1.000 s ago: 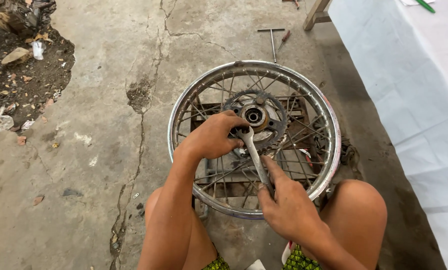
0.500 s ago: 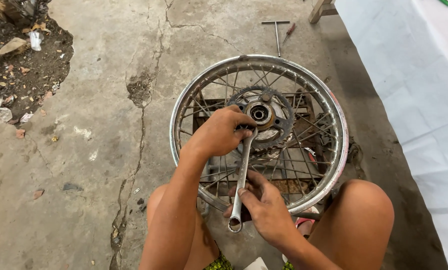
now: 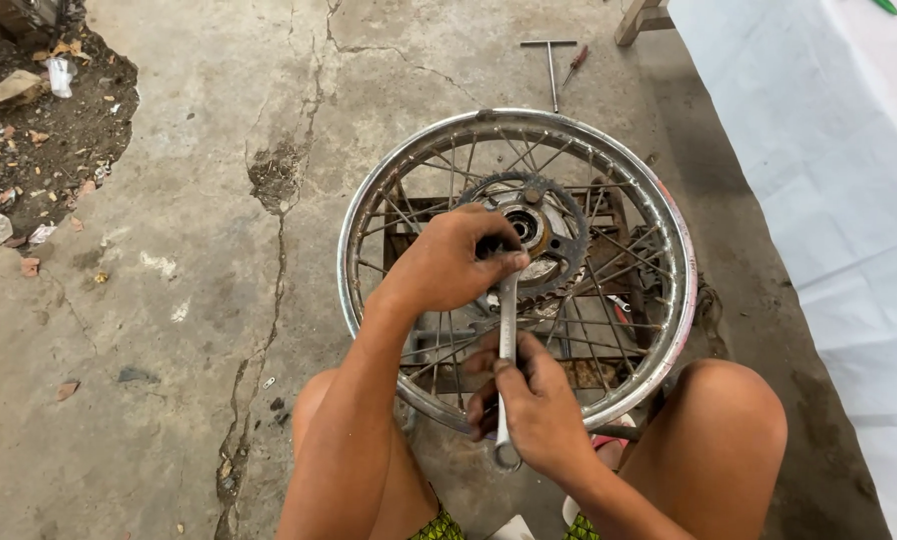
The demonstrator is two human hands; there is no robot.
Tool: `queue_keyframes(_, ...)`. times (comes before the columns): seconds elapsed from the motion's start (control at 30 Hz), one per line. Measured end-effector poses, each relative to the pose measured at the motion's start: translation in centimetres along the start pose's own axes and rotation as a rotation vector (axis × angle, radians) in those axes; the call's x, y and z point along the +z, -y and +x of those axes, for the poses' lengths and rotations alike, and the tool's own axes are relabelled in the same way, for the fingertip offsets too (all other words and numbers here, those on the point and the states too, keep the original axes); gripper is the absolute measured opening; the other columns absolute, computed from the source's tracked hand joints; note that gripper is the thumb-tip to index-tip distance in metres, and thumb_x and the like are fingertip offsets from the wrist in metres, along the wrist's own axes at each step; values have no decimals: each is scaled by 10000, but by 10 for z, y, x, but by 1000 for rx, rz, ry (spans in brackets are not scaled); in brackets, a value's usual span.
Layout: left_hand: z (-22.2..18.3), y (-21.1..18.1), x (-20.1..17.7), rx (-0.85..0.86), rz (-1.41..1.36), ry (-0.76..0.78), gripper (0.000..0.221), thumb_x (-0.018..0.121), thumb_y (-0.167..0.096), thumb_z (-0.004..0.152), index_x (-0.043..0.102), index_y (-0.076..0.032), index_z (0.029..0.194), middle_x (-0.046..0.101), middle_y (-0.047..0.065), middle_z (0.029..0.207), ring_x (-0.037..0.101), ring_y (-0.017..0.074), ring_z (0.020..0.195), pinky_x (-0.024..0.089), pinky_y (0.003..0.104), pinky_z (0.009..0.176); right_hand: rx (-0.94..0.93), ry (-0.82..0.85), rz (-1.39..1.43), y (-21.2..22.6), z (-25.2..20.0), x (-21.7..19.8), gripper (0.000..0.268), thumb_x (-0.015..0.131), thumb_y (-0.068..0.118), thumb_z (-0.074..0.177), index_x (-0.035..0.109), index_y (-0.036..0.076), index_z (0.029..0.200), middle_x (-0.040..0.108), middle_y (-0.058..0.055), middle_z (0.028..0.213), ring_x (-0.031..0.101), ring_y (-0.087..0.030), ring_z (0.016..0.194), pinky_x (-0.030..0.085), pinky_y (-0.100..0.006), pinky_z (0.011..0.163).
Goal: Loosening or tightening bolts on a motorcycle wheel sprocket using a wrench
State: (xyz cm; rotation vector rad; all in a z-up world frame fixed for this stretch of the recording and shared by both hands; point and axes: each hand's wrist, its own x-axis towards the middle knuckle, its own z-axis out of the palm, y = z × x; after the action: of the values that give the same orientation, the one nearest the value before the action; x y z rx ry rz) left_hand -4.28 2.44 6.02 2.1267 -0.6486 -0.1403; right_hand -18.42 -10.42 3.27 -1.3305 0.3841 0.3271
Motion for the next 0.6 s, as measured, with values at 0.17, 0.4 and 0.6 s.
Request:
queue_keyframes(0.17, -3, 4, -8, 99, -193, -80, 153, 808, -203, 870, 767, -81, 953, 733, 97, 908, 709, 238, 790, 581, 388, 746, -158, -104, -772, 55, -5, -11, 730, 454, 82, 984, 176, 274, 1631, 717, -165, 1100, 662, -250, 671, 560, -379, 569)
queue_keyframes(0.4, -8, 12, -17, 55, -159, -27, 194, 791, -136, 840, 789, -109, 1032, 784, 147, 913, 762, 362, 927, 586, 516, 869, -339, -205, -1258, 59, 6, -44, 536, 500, 207, 1005, 541, 311, 1529, 711, -136, 841, 722, -279, 742, 619, -399, 677)
queue_keyframes(0.6, 0, 24, -6, 64, 62, 36, 224, 815, -186, 822, 815, -126, 1038, 782, 151, 959, 727, 421, 980, 549, 574, 940, -360, -196, -1436, 37, 8, -44, 547, 502, 241, 963, 518, 288, 1507, 694, -225, 859, 727, -469, 811, 613, -589, 683)
